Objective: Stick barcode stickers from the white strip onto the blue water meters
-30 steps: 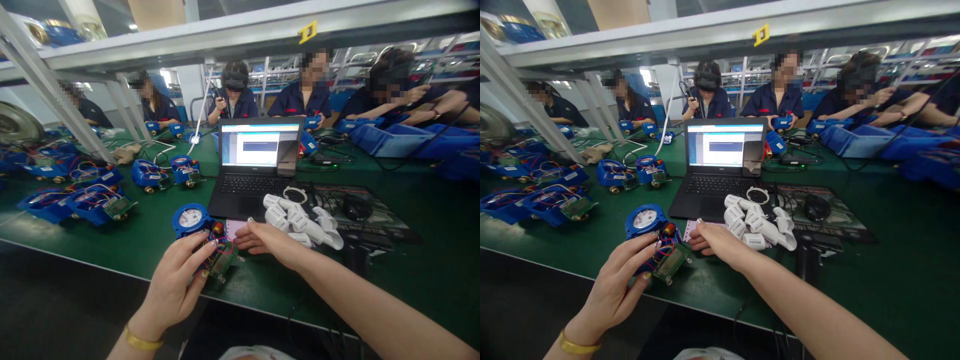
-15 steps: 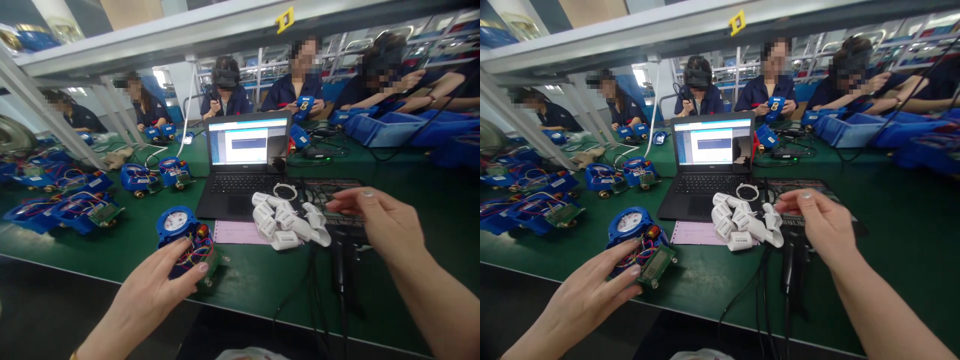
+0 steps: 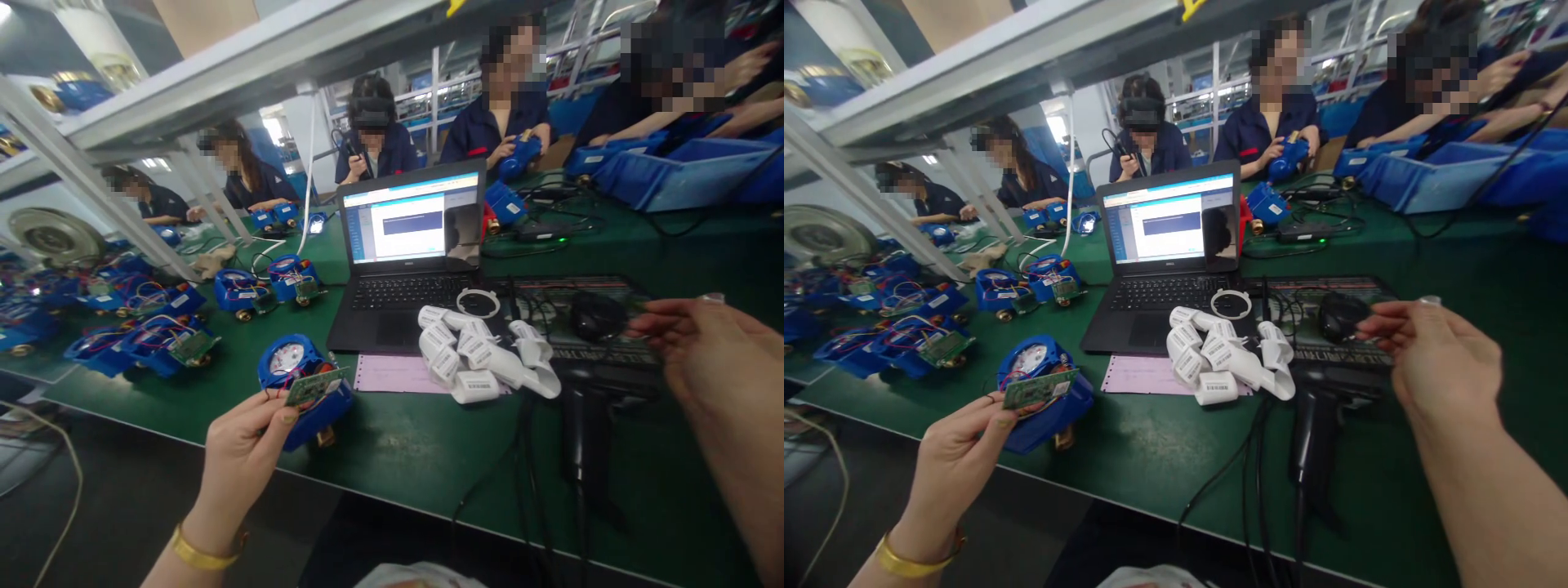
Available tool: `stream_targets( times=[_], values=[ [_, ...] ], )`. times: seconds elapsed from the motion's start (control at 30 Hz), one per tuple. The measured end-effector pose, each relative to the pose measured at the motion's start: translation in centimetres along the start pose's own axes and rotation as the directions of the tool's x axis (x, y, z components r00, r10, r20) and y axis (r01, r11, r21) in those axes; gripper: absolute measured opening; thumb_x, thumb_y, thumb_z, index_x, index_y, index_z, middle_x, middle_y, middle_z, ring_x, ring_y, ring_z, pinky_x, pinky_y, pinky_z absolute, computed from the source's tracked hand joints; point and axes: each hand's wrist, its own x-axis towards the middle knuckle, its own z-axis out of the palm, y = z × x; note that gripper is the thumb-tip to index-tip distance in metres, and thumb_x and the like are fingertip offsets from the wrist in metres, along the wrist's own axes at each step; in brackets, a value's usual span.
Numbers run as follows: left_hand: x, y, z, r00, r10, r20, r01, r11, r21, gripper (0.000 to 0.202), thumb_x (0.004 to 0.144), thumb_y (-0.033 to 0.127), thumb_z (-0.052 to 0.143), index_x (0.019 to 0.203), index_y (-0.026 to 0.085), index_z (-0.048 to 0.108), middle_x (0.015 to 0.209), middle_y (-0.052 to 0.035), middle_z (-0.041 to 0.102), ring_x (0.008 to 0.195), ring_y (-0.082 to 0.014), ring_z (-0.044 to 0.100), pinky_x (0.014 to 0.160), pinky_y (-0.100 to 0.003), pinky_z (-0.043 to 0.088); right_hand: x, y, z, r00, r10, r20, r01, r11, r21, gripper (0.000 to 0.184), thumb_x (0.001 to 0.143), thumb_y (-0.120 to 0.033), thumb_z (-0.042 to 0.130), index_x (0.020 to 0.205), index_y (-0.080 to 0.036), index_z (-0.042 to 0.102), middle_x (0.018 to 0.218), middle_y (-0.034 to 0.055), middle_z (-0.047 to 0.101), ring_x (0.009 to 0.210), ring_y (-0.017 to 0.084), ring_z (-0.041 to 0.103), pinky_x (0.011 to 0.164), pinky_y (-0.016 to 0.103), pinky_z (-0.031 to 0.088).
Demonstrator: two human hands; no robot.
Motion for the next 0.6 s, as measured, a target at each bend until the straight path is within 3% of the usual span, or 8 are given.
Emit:
stream_targets(
  times=[0.1,0.2,0.43,0.6],
  values=[
    [0.3,0.9,0.1,0.991,-0.13,0.024,0.132,0.985,-0.109,0.025,0.091,0.029,0.05,0.086,0.023,0.074,0.087,-0.0002,0.069,0.079,-0.0138,0.065,0.07,-0.017,0.051,-0.2,-0.1,0.1,1.0,0.024,-0.011,-0.024,1.0,-0.015,0.026,0.076,0.0,0.042,0.058,-0.011,0.058,0.049,0.0046,0.055,0.042,0.01,0.053,0.04,0.017,0.034],
    [0.5,1.3,0.1,0.983,-0.182,0.018,0.183,0.972,-0.148,0.026,0.09,0.03,0.05,0.082,0.022,0.074,0.084,-0.0013,0.069,0.077,-0.0152,0.065,0.067,-0.018,0.051,-0.6,-0.4,0.3,0.997,0.07,-0.027,-0.071,0.996,-0.045,0.029,0.077,0.0,0.042,0.057,-0.012,0.058,0.051,0.0047,0.055,0.044,0.009,0.053,0.044,0.02,0.034],
    [1.1,1.8,0.2,0.991,-0.132,-0.028,0.128,0.986,-0.11,0.028,0.087,0.026,0.05,0.075,0.022,0.075,0.069,-0.0003,0.066,0.059,-0.0119,0.059,0.057,-0.016,0.048,-1.9,-1.2,0.4,0.997,0.08,0.023,-0.077,0.99,-0.119,0.029,0.085,-0.014,0.048,0.058,-0.017,0.057,0.06,0.0051,0.055,0.051,0.01,0.051,0.051,0.028,0.033],
    [1.1,1.9,0.1,0.99,-0.141,-0.033,0.136,0.984,-0.111,0.026,0.086,0.024,0.051,0.076,0.024,0.074,0.074,0.0012,0.068,0.067,-0.0117,0.062,0.062,-0.014,0.048,-1.9,-1.0,0.3,0.996,0.078,0.037,-0.073,0.991,-0.112,0.028,0.084,-0.014,0.047,0.059,-0.016,0.058,0.06,0.0052,0.055,0.053,0.01,0.052,0.054,0.028,0.034]
  ],
)
